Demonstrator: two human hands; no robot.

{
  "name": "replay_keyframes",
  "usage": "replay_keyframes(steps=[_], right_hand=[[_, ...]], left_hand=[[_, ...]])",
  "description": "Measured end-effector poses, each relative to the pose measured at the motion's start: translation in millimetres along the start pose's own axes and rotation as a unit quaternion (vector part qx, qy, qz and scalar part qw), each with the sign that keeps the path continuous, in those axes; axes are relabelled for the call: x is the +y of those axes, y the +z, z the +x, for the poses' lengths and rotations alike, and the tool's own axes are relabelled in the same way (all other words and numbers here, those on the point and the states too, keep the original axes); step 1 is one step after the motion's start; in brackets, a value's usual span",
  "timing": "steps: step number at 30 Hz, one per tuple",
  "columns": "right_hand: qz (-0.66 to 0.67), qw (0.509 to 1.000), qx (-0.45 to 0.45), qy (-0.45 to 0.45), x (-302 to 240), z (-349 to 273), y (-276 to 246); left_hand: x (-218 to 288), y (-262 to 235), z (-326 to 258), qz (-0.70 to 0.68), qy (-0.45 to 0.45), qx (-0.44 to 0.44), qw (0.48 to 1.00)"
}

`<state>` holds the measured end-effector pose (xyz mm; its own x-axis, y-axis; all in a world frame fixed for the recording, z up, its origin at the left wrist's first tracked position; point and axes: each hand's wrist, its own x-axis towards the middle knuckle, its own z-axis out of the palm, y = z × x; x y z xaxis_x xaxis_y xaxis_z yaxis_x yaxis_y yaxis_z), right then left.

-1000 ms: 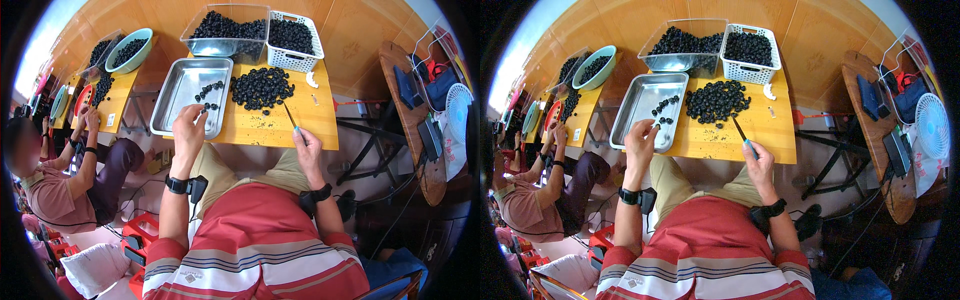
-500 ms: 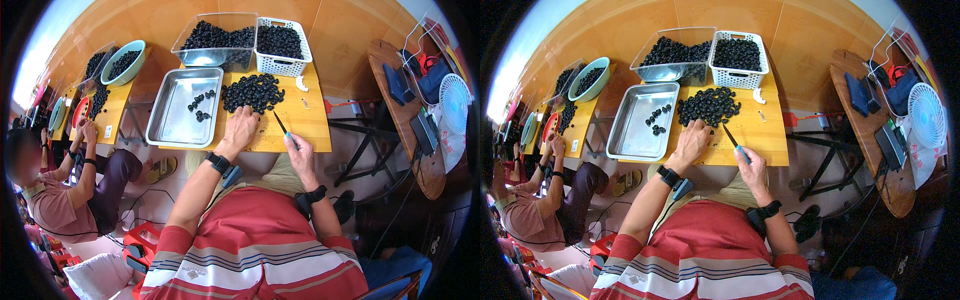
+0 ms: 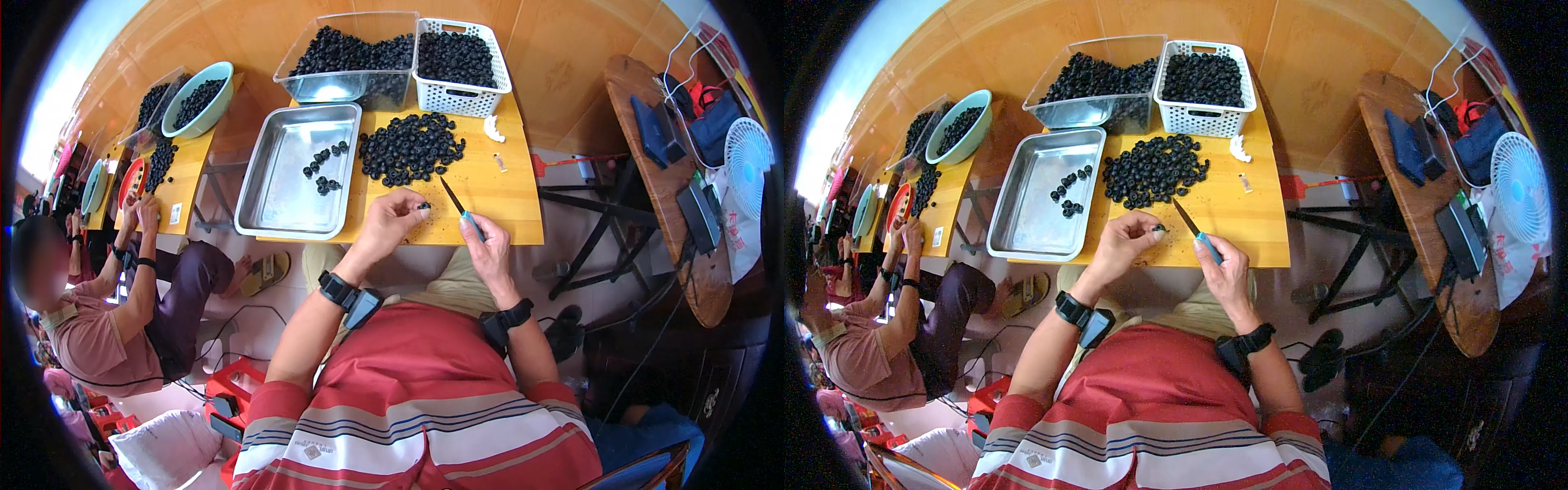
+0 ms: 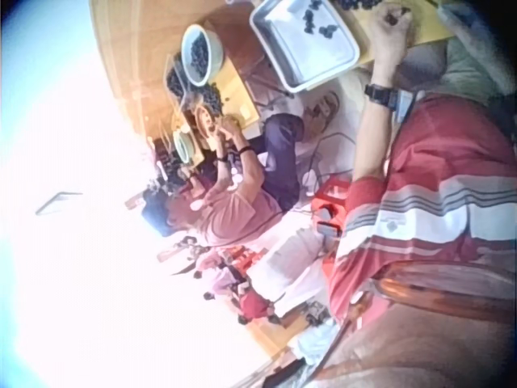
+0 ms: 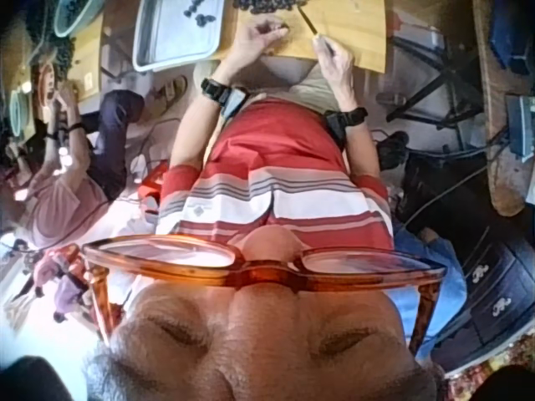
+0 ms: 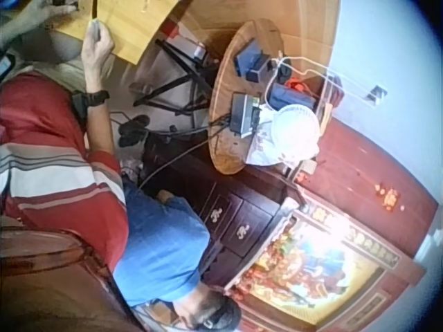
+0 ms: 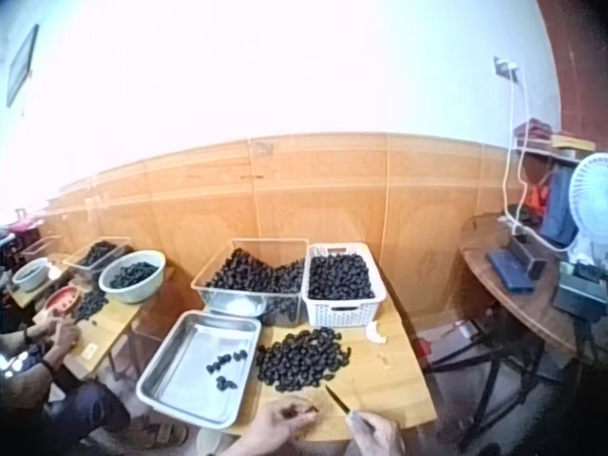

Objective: Using a knife to trim excess material or flash from small black molded parts at a workstation.

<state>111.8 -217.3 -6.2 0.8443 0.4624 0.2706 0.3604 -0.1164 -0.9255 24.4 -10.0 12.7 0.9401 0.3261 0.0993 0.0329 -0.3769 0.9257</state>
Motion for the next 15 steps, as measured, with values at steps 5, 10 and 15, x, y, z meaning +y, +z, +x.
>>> replay_keyframes(steps=[5, 10, 15], right_hand=[[-0.007, 1.0, -0.023, 0.008, -11.5, -3.9, 2.7], [0.003, 0.997, -0.07, -0.036, -34.4, -8.6, 7.3], [-0.026, 0.991, -0.094, -0.093, -44.1, -10.7, 9.8]], left_hand=[[2.8, -5.3, -12.2, -0.489, -0.145, 0.019, 0.86], [8.6, -1.9, -26.1, -0.589, -0.175, 0.024, 0.789], [5.7, -1.1, -33.4, -0.662, -0.136, -0.017, 0.737]])
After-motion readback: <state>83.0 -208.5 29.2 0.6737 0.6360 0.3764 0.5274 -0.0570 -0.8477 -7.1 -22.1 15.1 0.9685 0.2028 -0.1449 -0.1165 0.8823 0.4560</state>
